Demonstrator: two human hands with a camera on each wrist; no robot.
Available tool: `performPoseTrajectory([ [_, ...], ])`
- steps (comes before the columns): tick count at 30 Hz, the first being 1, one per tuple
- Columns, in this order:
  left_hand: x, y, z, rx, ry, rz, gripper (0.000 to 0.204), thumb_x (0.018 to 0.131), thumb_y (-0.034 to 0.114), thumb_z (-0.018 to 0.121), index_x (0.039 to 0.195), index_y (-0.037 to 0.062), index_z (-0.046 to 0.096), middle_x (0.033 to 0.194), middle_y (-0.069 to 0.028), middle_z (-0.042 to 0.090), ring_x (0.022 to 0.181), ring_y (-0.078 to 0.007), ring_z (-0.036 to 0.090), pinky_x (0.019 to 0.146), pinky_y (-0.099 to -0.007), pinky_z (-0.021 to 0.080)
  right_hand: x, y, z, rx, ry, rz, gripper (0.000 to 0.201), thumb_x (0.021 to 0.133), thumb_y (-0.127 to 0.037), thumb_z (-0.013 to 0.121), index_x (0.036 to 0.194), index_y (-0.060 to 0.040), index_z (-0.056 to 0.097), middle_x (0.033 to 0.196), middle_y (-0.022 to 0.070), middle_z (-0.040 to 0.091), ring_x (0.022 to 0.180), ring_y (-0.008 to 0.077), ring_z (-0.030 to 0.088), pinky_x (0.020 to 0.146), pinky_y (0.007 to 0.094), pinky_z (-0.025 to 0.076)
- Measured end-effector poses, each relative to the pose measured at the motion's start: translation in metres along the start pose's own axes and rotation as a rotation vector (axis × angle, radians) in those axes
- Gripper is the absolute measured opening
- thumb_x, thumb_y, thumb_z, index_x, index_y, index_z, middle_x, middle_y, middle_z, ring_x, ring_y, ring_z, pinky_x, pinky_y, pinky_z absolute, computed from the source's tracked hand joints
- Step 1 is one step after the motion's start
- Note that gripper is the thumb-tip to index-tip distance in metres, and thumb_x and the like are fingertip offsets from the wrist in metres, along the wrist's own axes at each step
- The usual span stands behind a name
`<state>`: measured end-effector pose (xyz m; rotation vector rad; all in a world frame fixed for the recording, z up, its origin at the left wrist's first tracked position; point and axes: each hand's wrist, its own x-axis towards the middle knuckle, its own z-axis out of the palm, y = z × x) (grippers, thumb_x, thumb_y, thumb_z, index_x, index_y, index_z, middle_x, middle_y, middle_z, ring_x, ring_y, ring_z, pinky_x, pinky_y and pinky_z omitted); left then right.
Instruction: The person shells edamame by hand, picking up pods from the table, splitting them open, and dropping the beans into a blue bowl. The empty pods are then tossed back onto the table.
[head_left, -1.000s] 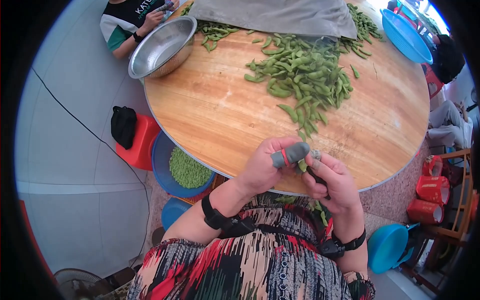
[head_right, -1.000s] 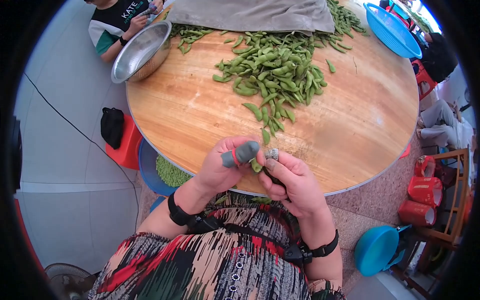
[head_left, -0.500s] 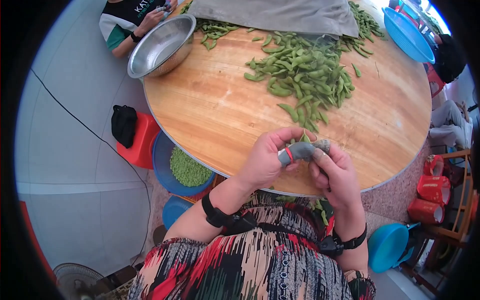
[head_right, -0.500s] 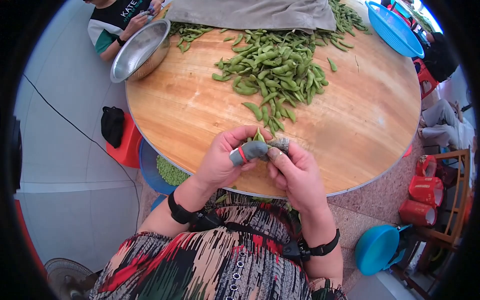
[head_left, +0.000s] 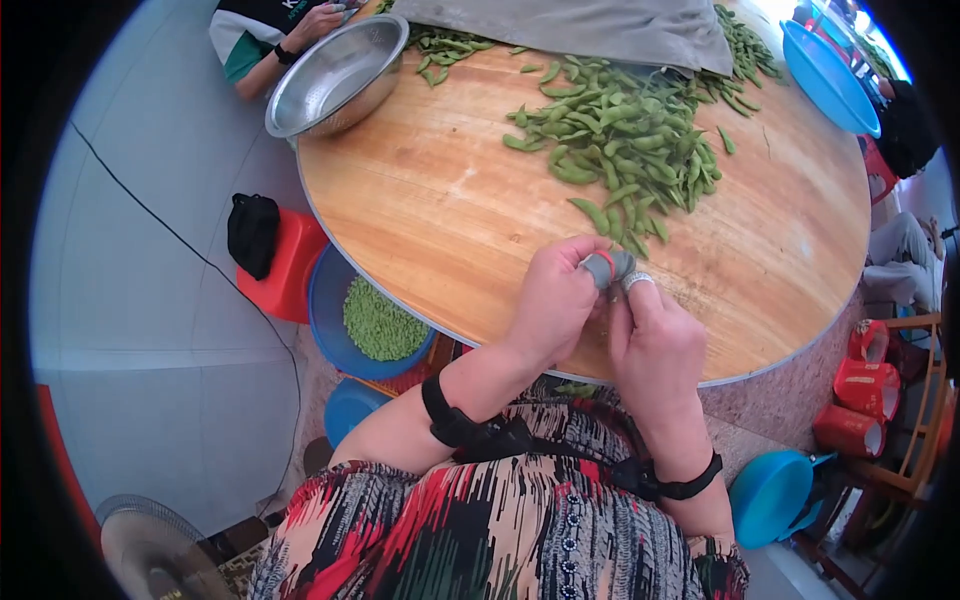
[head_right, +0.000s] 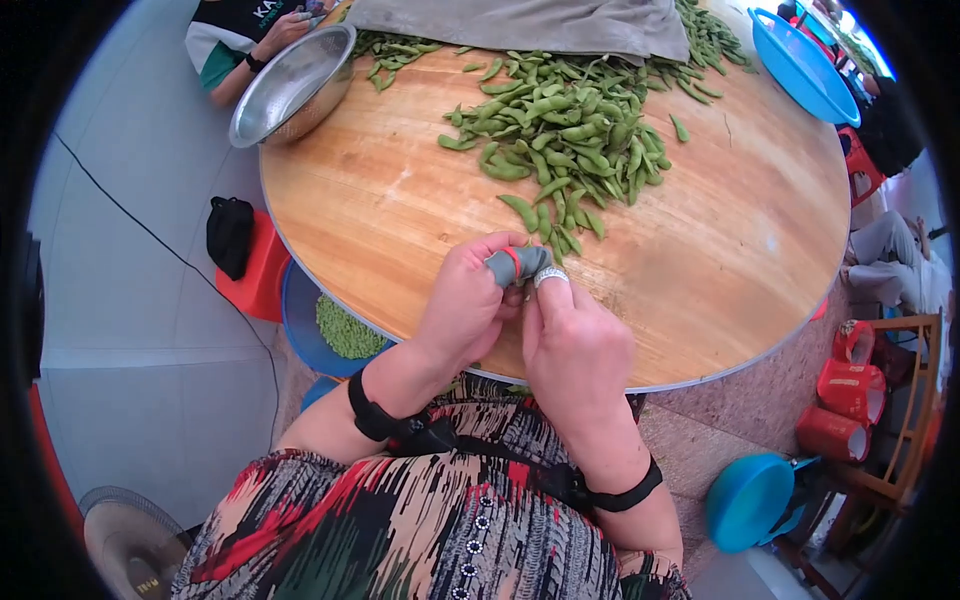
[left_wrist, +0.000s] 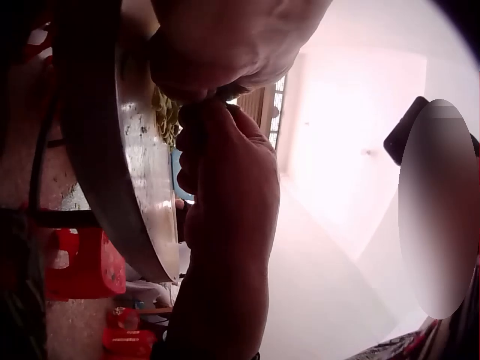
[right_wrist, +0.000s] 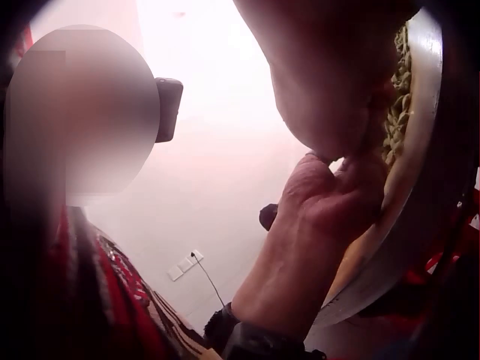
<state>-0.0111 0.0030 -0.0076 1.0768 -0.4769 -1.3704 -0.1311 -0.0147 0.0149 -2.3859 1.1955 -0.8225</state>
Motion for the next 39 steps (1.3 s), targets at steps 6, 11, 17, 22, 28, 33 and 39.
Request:
performPoseTrajectory([
  [6,0.0,0.005,-0.007,-0.259,-0.174,-0.074,0.016,0.087,0.005,0.049,0.099,0.0011,0.059,0.074,0.0009,0.055,0.056,-0.0023,0.045,0.045,-0.0145,0.032,0.007,0.004,-0.002,0.334,-0.033,0.194,0.008,0.08,-0.007,0.058,0.079,-0.001,0.054,0.064,0.0186,0.054,0.059,0.0331,0.057,0.05,0.0384,0.042],
  [11,0.002,0.004,-0.009,-0.151,-0.124,-0.044,0.02,0.086,0.002,0.046,0.101,0.0025,0.06,0.073,0.0021,0.052,0.058,-0.0021,0.043,0.046,-0.0146,0.031,0.005,0.006,0.004,0.269,0.003,0.112,0.007,0.081,-0.007,0.057,0.08,-0.0001,0.054,0.064,0.0179,0.053,0.058,0.032,0.056,0.05,0.0356,0.042],
  [17,0.007,0.009,-0.018,0.215,-0.1,0.134,0.023,0.084,0.0,0.043,0.1,0.0028,0.06,0.074,0.0024,0.052,0.061,-0.0024,0.045,0.051,-0.0145,0.035,0.018,0.027,-0.011,0.562,-0.099,0.317,0.012,0.086,-0.011,0.055,0.091,0.0,0.057,0.063,0.0039,0.052,0.058,0.0128,0.051,0.054,0.0265,0.04],
  [22,-0.001,0.007,-0.01,0.403,-0.206,0.153,0.017,0.085,0.001,0.045,0.098,0.0036,0.056,0.077,0.0019,0.054,0.062,-0.0022,0.046,0.053,-0.0142,0.036,0.018,0.026,-0.006,0.715,-0.196,0.234,0.017,0.087,-0.014,0.055,0.097,-0.0002,0.057,0.068,0.0004,0.055,0.064,0.0064,0.049,0.057,0.0233,0.04],
  [28,-0.001,0.031,-0.048,0.216,-0.126,0.066,0.017,0.086,0.002,0.047,0.101,0.0029,0.053,0.088,-0.0033,0.06,0.065,-0.004,0.048,0.053,-0.015,0.035,0.02,0.032,-0.036,0.658,-0.749,0.207,0.022,0.079,-0.018,0.065,0.092,-0.0015,0.056,0.065,0.0028,0.057,0.059,0.0149,0.055,0.053,0.0293,0.043],
  [33,-0.001,0.027,-0.042,0.023,-0.149,0.092,0.015,0.087,0.005,0.05,0.101,0.0039,0.055,0.092,-0.0037,0.06,0.07,-0.0038,0.048,0.055,-0.0149,0.036,0.016,0.022,0.01,-0.125,-0.144,-0.03,0.019,0.077,-0.014,0.063,0.084,-0.0019,0.05,0.067,0.017,0.058,0.064,0.0349,0.058,0.055,0.0414,0.046],
  [39,-0.009,0.021,-0.028,0.134,-0.175,-0.039,0.026,0.085,0.008,0.057,0.111,0.0031,0.055,0.093,-0.0018,0.059,0.074,-0.0051,0.05,0.063,-0.0165,0.04,0.008,0.036,0.014,0.105,0.001,0.037,0.019,0.081,-0.014,0.061,0.09,0.0008,0.052,0.062,0.0126,0.055,0.054,0.0241,0.055,0.049,0.037,0.043],
])
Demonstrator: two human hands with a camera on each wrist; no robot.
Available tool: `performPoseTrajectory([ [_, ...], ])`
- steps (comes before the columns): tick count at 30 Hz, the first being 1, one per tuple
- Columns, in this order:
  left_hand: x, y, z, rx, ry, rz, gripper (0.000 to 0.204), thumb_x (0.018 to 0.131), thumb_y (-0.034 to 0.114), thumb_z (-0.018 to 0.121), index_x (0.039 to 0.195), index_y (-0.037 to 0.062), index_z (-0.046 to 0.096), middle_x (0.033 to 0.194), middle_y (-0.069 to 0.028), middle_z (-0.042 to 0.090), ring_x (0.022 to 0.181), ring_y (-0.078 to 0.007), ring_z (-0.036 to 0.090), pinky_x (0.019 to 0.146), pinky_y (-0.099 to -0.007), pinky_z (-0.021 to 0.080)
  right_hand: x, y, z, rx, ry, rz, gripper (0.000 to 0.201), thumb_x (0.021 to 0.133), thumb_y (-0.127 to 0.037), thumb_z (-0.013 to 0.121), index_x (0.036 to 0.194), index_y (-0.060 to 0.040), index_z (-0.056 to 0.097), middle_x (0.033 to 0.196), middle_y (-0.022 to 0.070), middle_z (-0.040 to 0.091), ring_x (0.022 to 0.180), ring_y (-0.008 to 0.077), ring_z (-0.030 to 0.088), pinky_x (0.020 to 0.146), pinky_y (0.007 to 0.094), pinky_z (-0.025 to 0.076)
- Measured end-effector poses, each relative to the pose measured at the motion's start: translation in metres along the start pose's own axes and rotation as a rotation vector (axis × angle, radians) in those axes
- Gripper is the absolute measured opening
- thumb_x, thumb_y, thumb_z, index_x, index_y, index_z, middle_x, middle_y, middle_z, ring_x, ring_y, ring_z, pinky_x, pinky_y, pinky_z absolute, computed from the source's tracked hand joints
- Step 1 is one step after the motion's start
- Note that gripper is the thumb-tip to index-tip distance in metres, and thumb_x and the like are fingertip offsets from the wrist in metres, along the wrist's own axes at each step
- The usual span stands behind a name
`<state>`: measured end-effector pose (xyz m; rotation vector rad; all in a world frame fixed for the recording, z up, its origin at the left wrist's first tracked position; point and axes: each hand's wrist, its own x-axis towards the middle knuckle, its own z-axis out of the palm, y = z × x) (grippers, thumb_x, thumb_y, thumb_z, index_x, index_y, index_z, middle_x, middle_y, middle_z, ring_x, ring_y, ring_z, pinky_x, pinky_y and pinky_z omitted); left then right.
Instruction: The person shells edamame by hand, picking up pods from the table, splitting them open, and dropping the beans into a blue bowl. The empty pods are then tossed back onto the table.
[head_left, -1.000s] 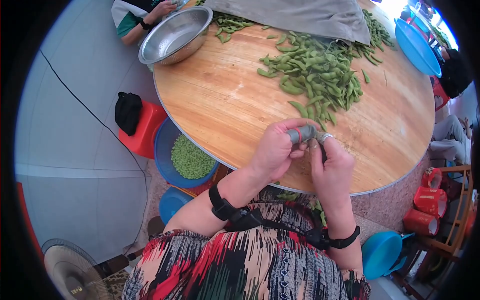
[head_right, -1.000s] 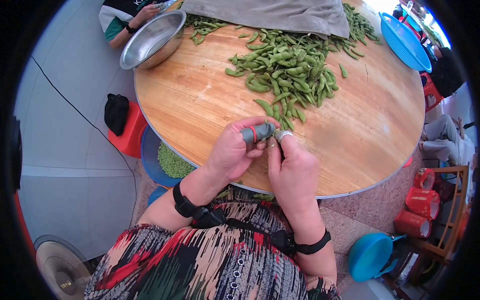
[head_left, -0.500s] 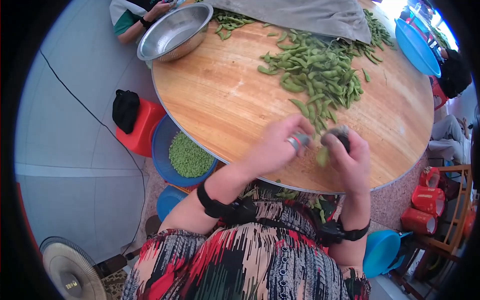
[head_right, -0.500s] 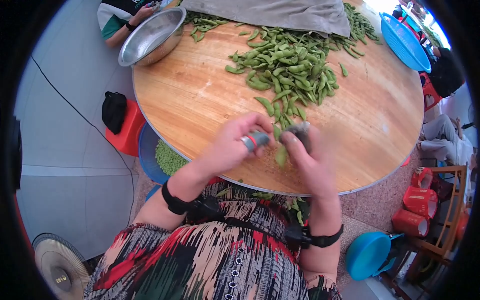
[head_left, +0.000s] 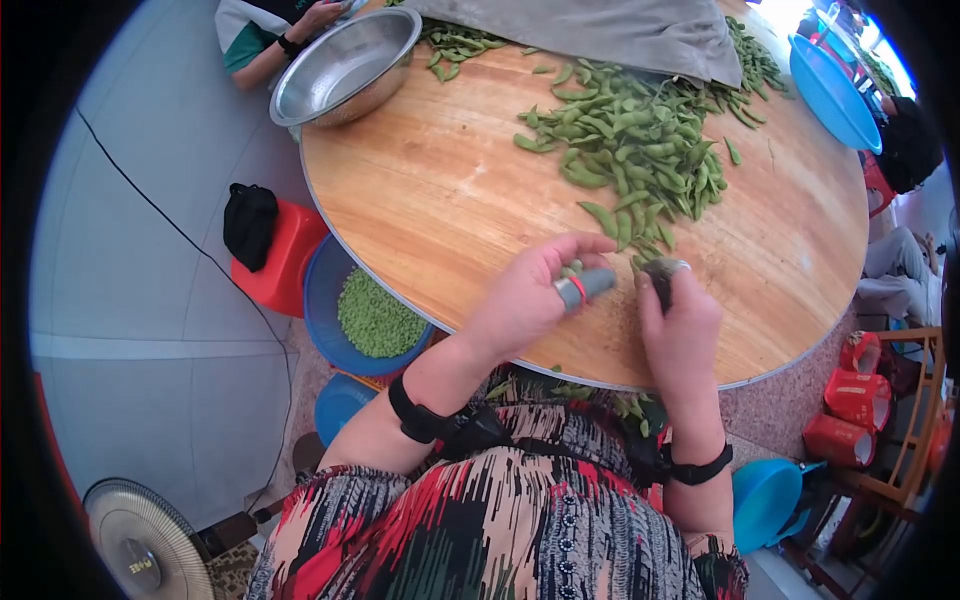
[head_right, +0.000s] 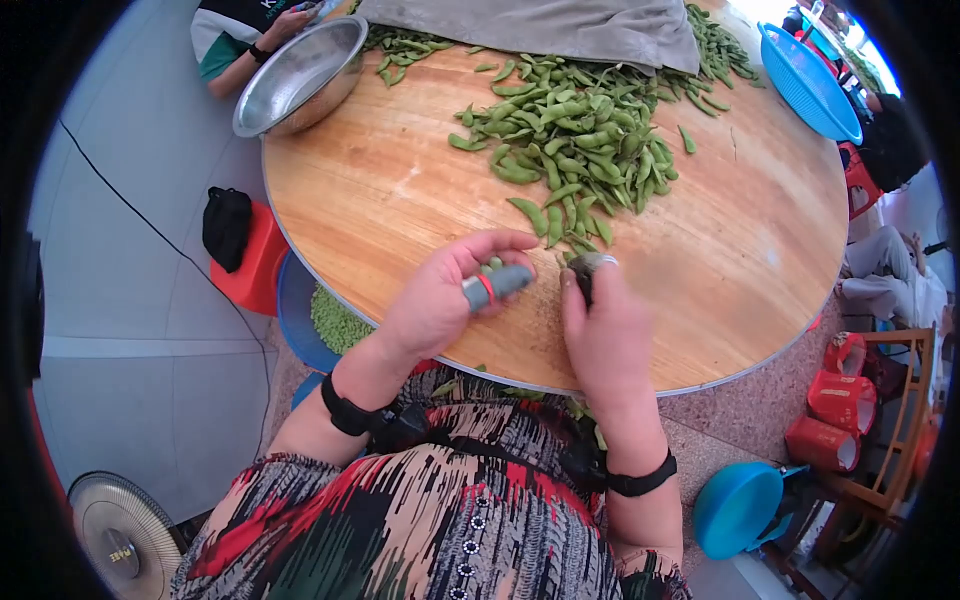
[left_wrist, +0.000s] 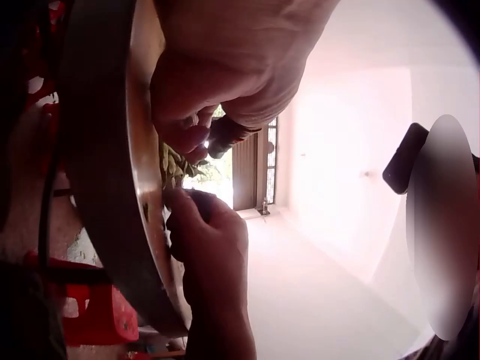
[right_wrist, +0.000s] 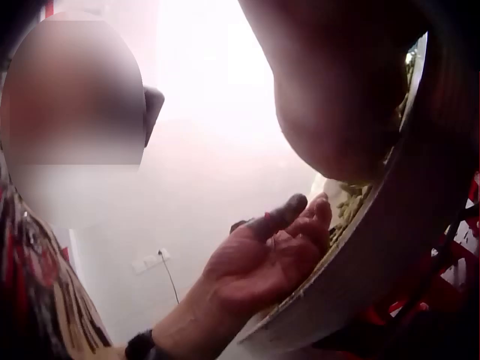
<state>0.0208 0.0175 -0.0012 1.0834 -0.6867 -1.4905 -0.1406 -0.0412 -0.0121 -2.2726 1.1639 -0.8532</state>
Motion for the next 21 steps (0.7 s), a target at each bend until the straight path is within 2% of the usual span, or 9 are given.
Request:
performPoseTrajectory([
  [1,0.001,-0.003,0.003,-0.001,-0.001,0.001,0.026,0.085,0.008,0.057,0.111,0.0031,0.055,0.093,-0.0018,0.059,0.074,-0.0051,0.05,0.063,-0.0165,0.04,-0.001,0.002,-0.002,0.291,0.053,0.014,0.019,0.083,-0.014,0.06,0.092,0.0007,0.053,0.059,0.009,0.053,0.048,0.0175,0.052,0.044,0.0329,0.041],
  [2,0.002,-0.008,0.005,-0.054,-0.07,0.009,0.028,0.084,0.008,0.059,0.111,0.0029,0.055,0.092,-0.0013,0.059,0.077,-0.0061,0.052,0.067,-0.0177,0.041,-0.001,0.001,-0.01,0.29,0.053,0.014,0.019,0.083,-0.014,0.06,0.092,0.0007,0.053,0.059,0.009,0.053,0.048,0.0175,0.052,0.044,0.0329,0.041],
  [4,0.0,-0.014,0.008,-0.108,-0.14,0.014,0.03,0.083,0.008,0.061,0.112,0.0027,0.056,0.09,-0.0008,0.059,0.079,-0.0072,0.053,0.072,-0.0188,0.042,-0.002,-0.007,-0.03,1.373,-0.348,0.685,0.016,0.087,-0.014,0.057,0.097,-0.0023,0.055,0.058,0.0002,0.048,0.043,0.0057,0.039,0.037,0.0219,0.03],
  [5,-0.002,-0.016,0.01,-0.168,-0.161,0.023,0.027,0.082,0.007,0.063,0.108,0.0026,0.057,0.089,-0.001,0.059,0.082,-0.008,0.054,0.074,-0.0197,0.043,-0.005,-0.007,-0.03,1.373,-0.342,0.684,0.016,0.087,-0.014,0.057,0.097,-0.0023,0.055,0.058,0.0002,0.048,0.043,0.0057,0.039,0.037,0.0219,0.03],
  [7,0.0,-0.019,0.011,-0.226,-0.187,0.028,0.024,0.081,0.007,0.064,0.104,0.0024,0.059,0.088,-0.0011,0.058,0.084,-0.0088,0.055,0.077,-0.0205,0.043,-0.01,-0.009,-0.026,1.622,-0.399,0.749,0.011,0.089,-0.013,0.054,0.096,-0.0051,0.056,0.058,-0.004,0.044,0.04,0.0021,0.031,0.035,0.0171,0.021],
  [9,0.004,-0.023,0.01,-0.294,-0.266,0.173,0.018,0.08,0.006,0.064,0.097,0.0029,0.059,0.088,-0.0023,0.059,0.082,-0.0087,0.056,0.074,-0.0205,0.044,-0.012,-0.013,-0.026,1.564,-0.418,0.712,0.011,0.091,-0.015,0.051,0.092,-0.0048,0.055,0.059,-0.0025,0.045,0.042,0.0026,0.032,0.036,0.0181,0.022],
  [14,0.004,-0.016,0.008,-0.402,-0.147,0.087,0.014,0.08,0.008,0.064,0.092,0.0049,0.057,0.086,-0.0015,0.06,0.076,-0.0076,0.057,0.067,-0.0199,0.045,-0.016,-0.023,-0.028,1.269,-0.399,0.599,0.017,0.094,-0.017,0.044,0.085,-0.0048,0.05,0.061,-0.0032,0.045,0.048,0.0019,0.033,0.042,0.0168,0.023],
  [15,0.004,-0.016,0.008,-0.398,-0.076,0.082,0.014,0.08,0.009,0.064,0.092,0.0052,0.057,0.086,-0.0008,0.06,0.074,-0.0071,0.057,0.064,-0.0194,0.045,-0.016,-0.025,-0.029,1.27,-0.398,0.599,0.017,0.094,-0.017,0.044,0.085,-0.0048,0.05,0.061,-0.0032,0.045,0.048,0.0019,0.033,0.042,0.0168,0.023],
  [21,0.001,-0.011,0.016,-0.25,-0.026,0.049,0.017,0.08,0.01,0.065,0.094,0.0051,0.057,0.087,0.0002,0.061,0.075,-0.0063,0.057,0.064,-0.019,0.046,-0.016,-0.022,-0.028,1.195,-0.425,0.588,0.02,0.095,-0.017,0.04,0.083,-0.0042,0.049,0.063,-0.0046,0.045,0.048,0.0012,0.032,0.043,0.0168,0.024],
])
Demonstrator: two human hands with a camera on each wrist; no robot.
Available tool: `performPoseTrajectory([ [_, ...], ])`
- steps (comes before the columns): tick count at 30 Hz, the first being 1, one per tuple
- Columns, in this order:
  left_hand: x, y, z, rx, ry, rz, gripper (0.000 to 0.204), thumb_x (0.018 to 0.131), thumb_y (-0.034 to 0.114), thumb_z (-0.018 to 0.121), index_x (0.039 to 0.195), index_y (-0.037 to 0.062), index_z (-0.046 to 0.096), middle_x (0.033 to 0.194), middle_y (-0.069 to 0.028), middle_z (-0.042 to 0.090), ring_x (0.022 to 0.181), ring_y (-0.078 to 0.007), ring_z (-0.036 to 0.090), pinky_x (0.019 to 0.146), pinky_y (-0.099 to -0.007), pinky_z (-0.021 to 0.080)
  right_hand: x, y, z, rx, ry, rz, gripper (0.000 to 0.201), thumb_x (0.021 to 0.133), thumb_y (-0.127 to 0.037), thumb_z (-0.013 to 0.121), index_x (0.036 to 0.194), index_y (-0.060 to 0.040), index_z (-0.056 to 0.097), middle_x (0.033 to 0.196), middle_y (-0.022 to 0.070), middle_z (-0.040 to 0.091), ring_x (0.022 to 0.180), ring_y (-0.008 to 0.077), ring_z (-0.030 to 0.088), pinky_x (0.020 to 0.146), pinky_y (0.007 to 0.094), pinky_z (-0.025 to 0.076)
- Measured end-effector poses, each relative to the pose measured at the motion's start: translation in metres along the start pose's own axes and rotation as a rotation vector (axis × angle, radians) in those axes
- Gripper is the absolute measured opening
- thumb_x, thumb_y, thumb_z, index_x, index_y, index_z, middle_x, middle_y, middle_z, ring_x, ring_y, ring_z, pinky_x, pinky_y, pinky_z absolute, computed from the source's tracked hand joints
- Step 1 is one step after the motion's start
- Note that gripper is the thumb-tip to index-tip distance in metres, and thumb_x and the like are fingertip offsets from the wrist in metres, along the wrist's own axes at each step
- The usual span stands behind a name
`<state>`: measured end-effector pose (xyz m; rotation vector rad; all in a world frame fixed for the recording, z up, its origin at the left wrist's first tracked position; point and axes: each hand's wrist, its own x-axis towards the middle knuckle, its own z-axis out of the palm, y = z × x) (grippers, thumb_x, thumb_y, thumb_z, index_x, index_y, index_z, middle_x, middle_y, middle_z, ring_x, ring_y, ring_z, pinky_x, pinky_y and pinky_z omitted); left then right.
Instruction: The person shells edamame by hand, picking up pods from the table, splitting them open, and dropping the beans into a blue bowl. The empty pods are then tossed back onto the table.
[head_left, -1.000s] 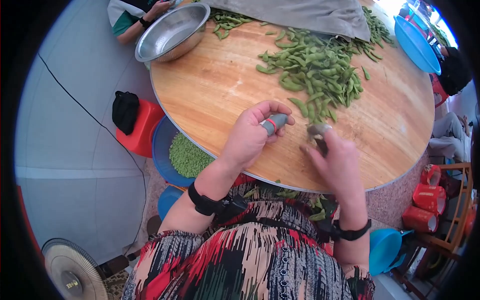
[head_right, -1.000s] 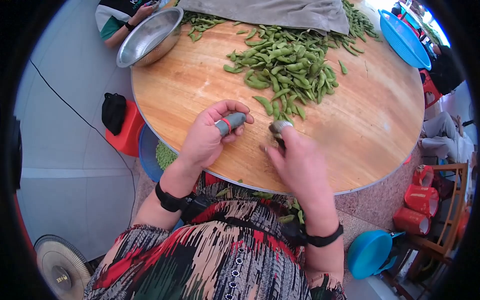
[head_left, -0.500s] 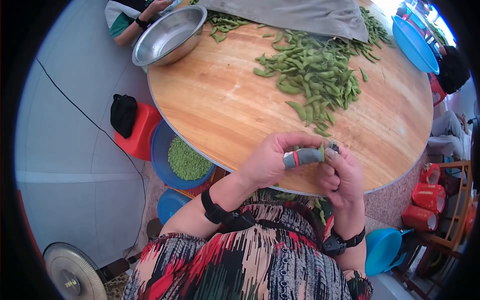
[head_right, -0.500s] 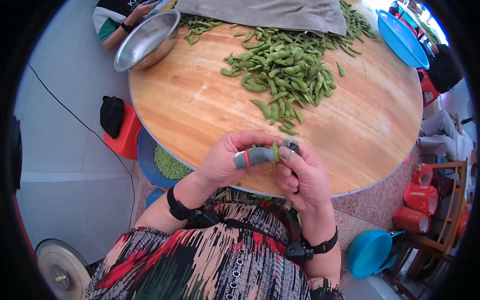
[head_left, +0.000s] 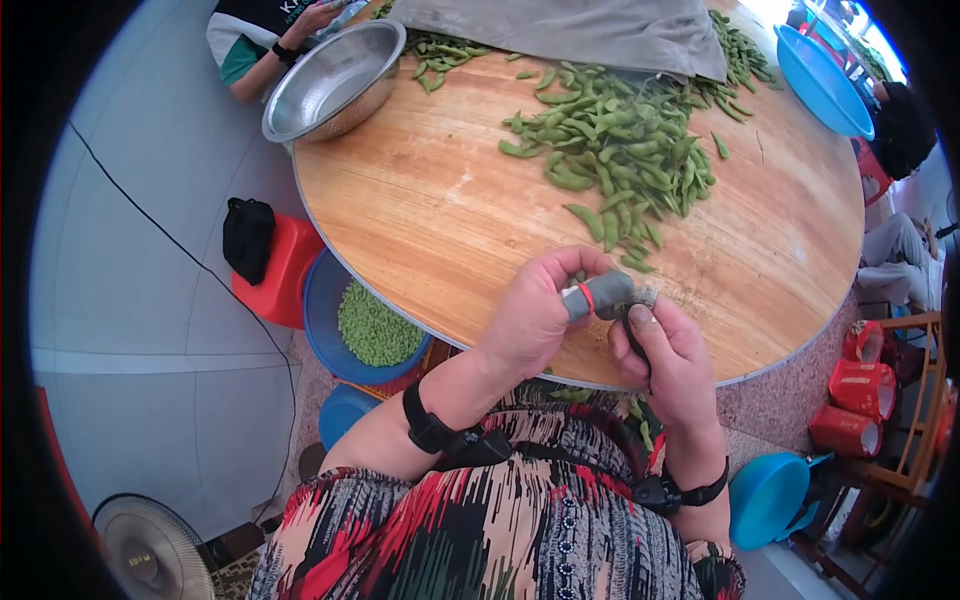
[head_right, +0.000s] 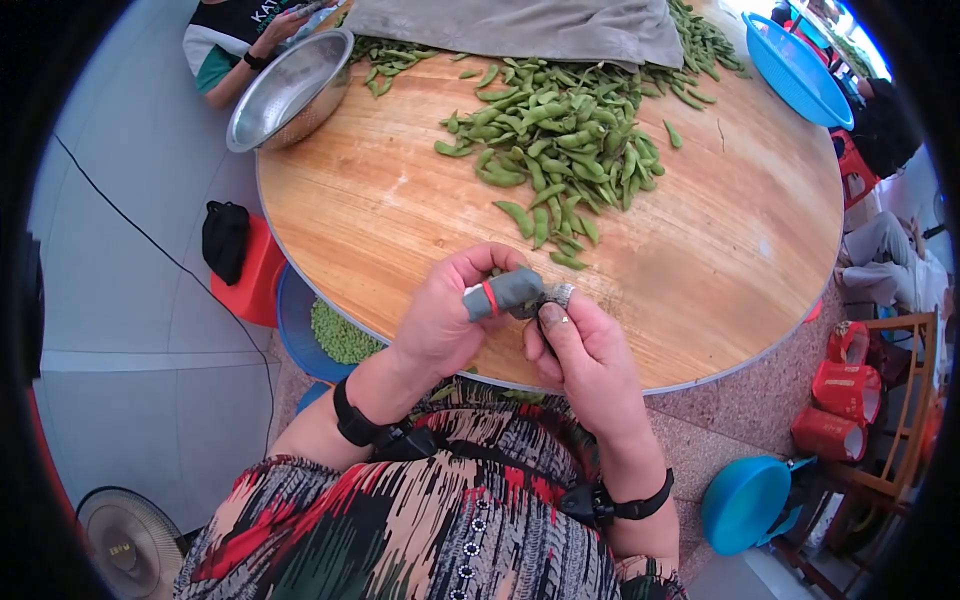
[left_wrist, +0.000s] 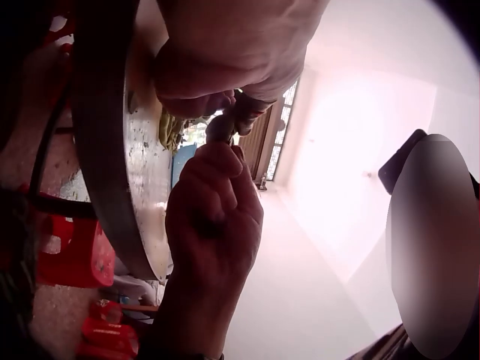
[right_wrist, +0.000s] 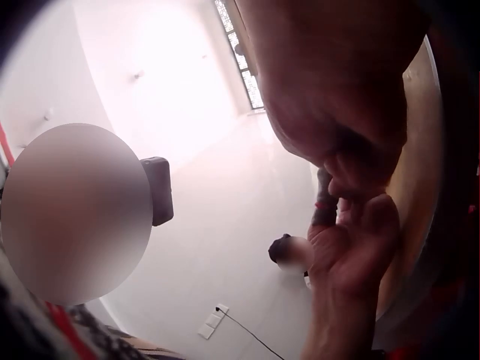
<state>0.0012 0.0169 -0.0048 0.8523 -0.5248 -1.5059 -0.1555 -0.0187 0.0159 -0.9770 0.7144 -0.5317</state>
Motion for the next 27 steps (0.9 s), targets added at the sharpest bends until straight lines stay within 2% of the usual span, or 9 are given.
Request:
performPoseTrajectory([
  [12,-0.002,0.004,0.0,0.048,-0.102,-0.079,0.016,0.084,0.013,0.06,0.095,0.0024,0.057,0.084,0.0004,0.058,0.07,-0.0051,0.052,0.056,-0.0163,0.038,0.004,0.004,0.002,0.05,0.03,-0.011,0.018,0.095,-0.016,0.04,0.087,-0.0038,0.052,0.056,-0.0054,0.041,0.044,0.001,0.028,0.039,0.0177,0.019],
  [14,-0.002,0.005,-0.003,-0.013,-0.138,-0.116,0.016,0.084,0.014,0.06,0.094,0.0022,0.058,0.082,0.0011,0.057,0.069,-0.005,0.05,0.055,-0.0163,0.035,0.003,-0.001,0.001,0.384,-0.037,0.13,0.018,0.094,-0.015,0.041,0.086,-0.0036,0.052,0.056,-0.0044,0.041,0.043,0.0011,0.027,0.038,0.0175,0.02],
  [18,-0.007,0.009,-0.009,0.109,-0.299,-0.106,0.016,0.083,0.017,0.062,0.086,0.0015,0.061,0.078,0.0005,0.057,0.068,-0.0076,0.051,0.056,-0.0205,0.036,0.003,0.002,-0.021,0.39,-0.348,0.172,0.016,0.093,-0.015,0.043,0.09,-0.0029,0.054,0.06,-0.0021,0.046,0.044,0.0009,0.031,0.04,0.0162,0.024],
  [20,-0.009,0.009,-0.011,0.194,-0.36,-0.08,0.016,0.082,0.017,0.063,0.083,0.0012,0.062,0.077,-0.0001,0.057,0.069,-0.009,0.052,0.057,-0.0226,0.038,0.004,-0.004,-0.024,-0.39,0.015,-0.098,0.018,0.093,-0.018,0.047,0.096,-0.0015,0.054,0.065,-0.0015,0.051,0.049,0.0048,0.041,0.045,0.0199,0.035],
  [21,-0.011,0.01,-0.011,0.5,-0.474,-0.01,0.016,0.082,0.017,0.062,0.083,0.0011,0.063,0.076,-0.0022,0.058,0.068,-0.0111,0.053,0.059,-0.0251,0.04,0.018,0.001,-0.024,-0.692,0.182,-0.508,0.023,0.089,-0.021,0.053,0.103,-0.0021,0.054,0.068,0.0028,0.059,0.056,0.0165,0.055,0.051,0.03,0.044],
  [22,-0.01,0.012,-0.01,0.811,-0.587,0.065,0.016,0.082,0.016,0.062,0.084,0.0011,0.064,0.074,-0.0043,0.059,0.068,-0.0131,0.055,0.061,-0.0276,0.042,0.02,-0.001,-0.025,-0.692,0.185,-0.512,0.023,0.089,-0.021,0.053,0.103,-0.0021,0.054,0.068,0.0028,0.059,0.056,0.0165,0.055,0.051,0.03,0.044],
  [24,-0.014,0.014,0.003,0.963,-0.677,-0.017,0.015,0.083,0.016,0.06,0.087,0.0022,0.065,0.072,-0.0075,0.059,0.067,-0.0167,0.056,0.063,-0.0304,0.044,0.022,-0.011,-0.02,-1.462,0.426,-0.357,0.025,0.084,-0.022,0.058,0.1,-0.0027,0.054,0.074,0.0107,0.062,0.064,0.0287,0.06,0.057,0.0382,0.046],
  [26,-0.015,0.011,0.012,0.82,-0.542,-0.068,0.015,0.082,0.012,0.06,0.092,0.0023,0.064,0.073,-0.0083,0.06,0.066,-0.0179,0.057,0.062,-0.0298,0.045,0.028,-0.004,-0.021,-1.447,0.44,-0.473,0.025,0.081,-0.021,0.06,0.098,-0.0048,0.054,0.076,0.0164,0.061,0.068,0.0328,0.059,0.057,0.0404,0.046],
  [27,-0.012,0.006,0.013,0.754,-0.387,0.095,0.02,0.079,0.008,0.062,0.099,0.0037,0.063,0.071,-0.0099,0.059,0.066,-0.0185,0.057,0.06,-0.0283,0.044,0.028,-0.004,-0.02,-1.439,0.437,-0.436,0.021,0.081,-0.02,0.059,0.095,-0.0044,0.055,0.074,0.0164,0.061,0.068,0.0326,0.059,0.057,0.04,0.046],
])
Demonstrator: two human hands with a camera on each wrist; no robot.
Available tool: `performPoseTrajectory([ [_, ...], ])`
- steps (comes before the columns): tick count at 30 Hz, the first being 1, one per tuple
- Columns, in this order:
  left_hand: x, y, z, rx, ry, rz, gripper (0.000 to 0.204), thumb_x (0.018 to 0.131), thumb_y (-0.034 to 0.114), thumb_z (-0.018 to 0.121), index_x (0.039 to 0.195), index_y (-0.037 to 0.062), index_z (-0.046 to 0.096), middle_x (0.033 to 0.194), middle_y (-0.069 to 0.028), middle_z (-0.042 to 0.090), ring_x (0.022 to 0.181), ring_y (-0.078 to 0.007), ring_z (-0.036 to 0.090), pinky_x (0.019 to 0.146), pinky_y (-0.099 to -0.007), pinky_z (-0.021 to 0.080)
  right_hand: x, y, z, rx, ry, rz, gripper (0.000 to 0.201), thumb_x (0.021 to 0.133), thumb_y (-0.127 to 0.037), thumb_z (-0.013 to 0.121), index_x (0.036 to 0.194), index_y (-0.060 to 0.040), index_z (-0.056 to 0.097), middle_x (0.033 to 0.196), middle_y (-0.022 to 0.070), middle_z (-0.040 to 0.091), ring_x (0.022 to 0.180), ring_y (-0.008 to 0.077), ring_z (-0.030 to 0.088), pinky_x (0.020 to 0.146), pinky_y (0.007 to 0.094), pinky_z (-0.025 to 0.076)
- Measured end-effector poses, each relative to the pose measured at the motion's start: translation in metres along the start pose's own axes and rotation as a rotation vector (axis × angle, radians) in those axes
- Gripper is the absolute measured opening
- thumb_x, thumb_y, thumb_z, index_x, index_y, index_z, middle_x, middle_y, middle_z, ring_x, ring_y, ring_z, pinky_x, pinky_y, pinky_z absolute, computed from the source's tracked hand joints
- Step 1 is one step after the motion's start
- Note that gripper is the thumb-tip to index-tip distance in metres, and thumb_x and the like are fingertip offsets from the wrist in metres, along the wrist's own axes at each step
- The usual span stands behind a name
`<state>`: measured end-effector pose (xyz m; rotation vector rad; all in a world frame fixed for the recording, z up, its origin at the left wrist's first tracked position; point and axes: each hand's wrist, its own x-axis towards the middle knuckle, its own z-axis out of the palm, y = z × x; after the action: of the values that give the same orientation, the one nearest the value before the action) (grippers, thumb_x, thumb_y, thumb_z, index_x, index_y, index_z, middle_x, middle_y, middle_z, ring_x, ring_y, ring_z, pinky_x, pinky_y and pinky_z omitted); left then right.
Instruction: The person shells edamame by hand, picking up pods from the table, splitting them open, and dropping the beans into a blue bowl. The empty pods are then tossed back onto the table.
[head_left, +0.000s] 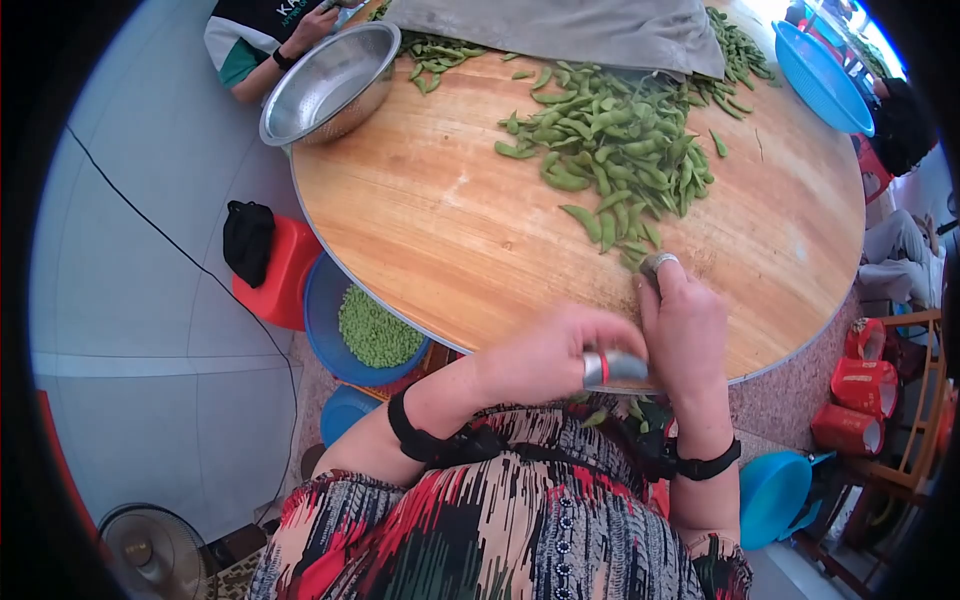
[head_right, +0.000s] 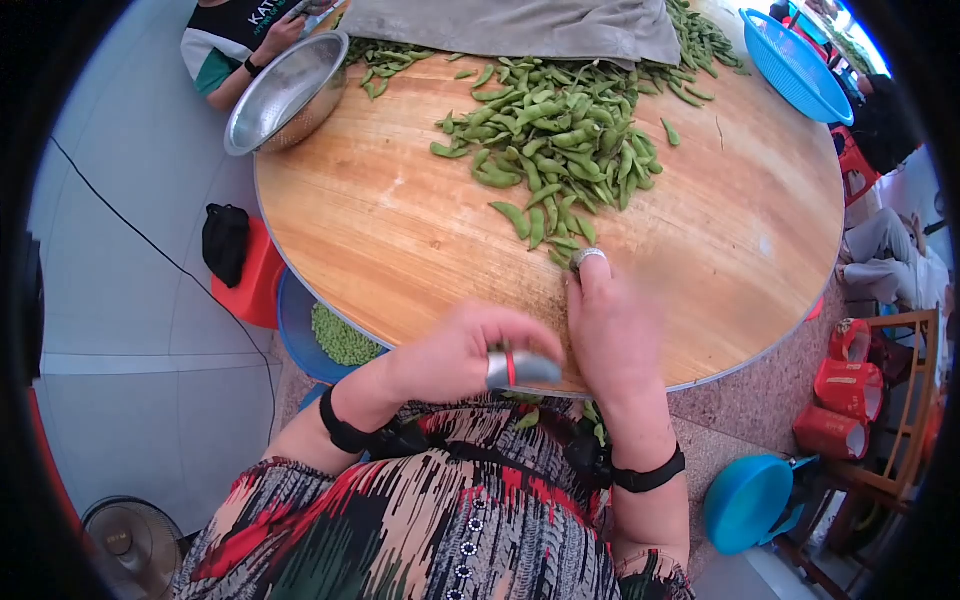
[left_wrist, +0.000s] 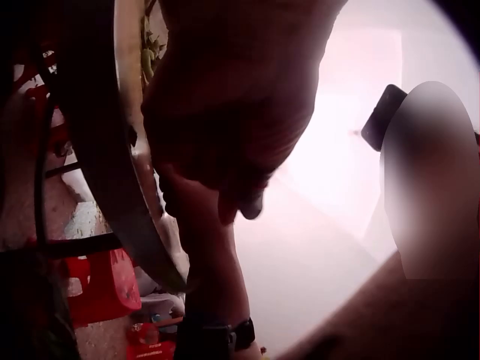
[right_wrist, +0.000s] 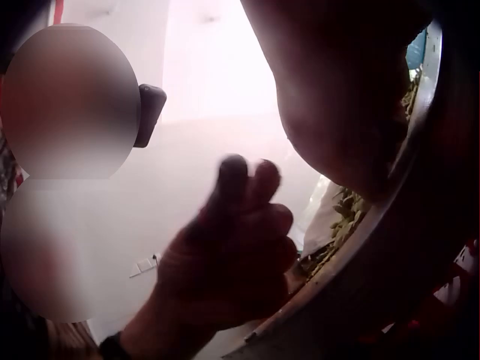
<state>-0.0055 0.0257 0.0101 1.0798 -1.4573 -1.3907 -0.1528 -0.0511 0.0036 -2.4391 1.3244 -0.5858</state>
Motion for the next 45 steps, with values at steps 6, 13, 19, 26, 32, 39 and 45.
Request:
performPoseTrajectory([
  [6,0.008,-0.002,-0.006,0.84,0.303,0.283,0.033,0.073,0.002,0.062,0.106,0.0032,0.058,0.074,-0.012,0.055,0.062,-0.0268,0.054,0.056,-0.0343,0.045,-0.008,0.006,-0.005,0.445,-0.073,0.054,0.01,0.081,-0.012,0.06,0.083,-0.0029,0.059,0.066,0.0127,0.058,0.058,0.0227,0.057,0.052,0.0333,0.042],
  [13,0.017,0.006,-0.006,0.174,0.339,-0.217,0.008,0.08,0.006,0.062,0.086,0.005,0.057,0.077,-0.0034,0.059,0.067,-0.0093,0.054,0.057,-0.0236,0.043,-0.012,0.008,-0.016,1.321,-0.213,0.434,0.022,0.093,-0.021,0.046,0.097,-0.0015,0.056,0.062,-0.0053,0.042,0.051,0.0027,0.036,0.045,0.0193,0.028],
  [19,0.022,-0.004,0.003,-0.544,0.45,-0.064,0.007,0.082,0.007,0.063,0.084,0.0061,0.056,0.077,0.0024,0.058,0.069,-0.0051,0.053,0.063,-0.0199,0.042,-0.023,-0.005,-0.016,1.535,-0.465,0.423,0.023,0.096,-0.02,0.038,0.086,-0.0028,0.048,0.065,-0.0007,0.046,0.053,0.0045,0.037,0.047,0.0195,0.029],
  [26,0.017,-0.013,0.003,-0.545,0.48,-0.074,0.007,0.082,0.007,0.062,0.083,0.0054,0.056,0.08,0.0009,0.059,0.072,-0.0057,0.054,0.066,-0.0197,0.043,-0.025,-0.005,-0.013,1.629,-0.518,0.469,0.017,0.095,-0.016,0.039,0.095,-0.0021,0.049,0.067,-0.0003,0.048,0.05,0.0031,0.035,0.043,0.0176,0.027],
  [32,0.013,-0.023,0.002,-0.617,0.32,-0.007,0.007,0.085,0.009,0.059,0.09,0.0047,0.056,0.085,0.0004,0.059,0.077,-0.0063,0.053,0.07,-0.0207,0.042,-0.025,-0.003,-0.011,1.796,-0.538,0.538,0.015,0.094,-0.012,0.04,0.1,-0.003,0.05,0.068,-0.001,0.048,0.046,0.0011,0.03,0.04,0.0158,0.023],
  [39,0.012,-0.019,0.003,-0.656,0.245,-0.068,0.013,0.084,0.01,0.061,0.094,0.0047,0.055,0.085,0.0031,0.055,0.074,-0.0036,0.051,0.066,-0.0185,0.041,-0.024,-0.004,-0.004,1.511,-0.401,0.486,0.012,0.091,-0.013,0.048,0.095,-0.0026,0.054,0.064,-0.0049,0.047,0.048,0.0,0.033,0.04,0.0161,0.024],
  [45,0.015,-0.022,-0.003,-0.279,0.306,-0.091,0.016,0.083,0.009,0.064,0.095,0.0039,0.056,0.084,0.004,0.056,0.075,-0.0023,0.052,0.067,-0.0168,0.043,-0.025,-0.005,0.001,1.198,-0.213,0.371,0.014,0.09,-0.013,0.051,0.098,-0.0043,0.057,0.062,-0.0055,0.048,0.048,0.0009,0.036,0.042,0.0169,0.026],
])
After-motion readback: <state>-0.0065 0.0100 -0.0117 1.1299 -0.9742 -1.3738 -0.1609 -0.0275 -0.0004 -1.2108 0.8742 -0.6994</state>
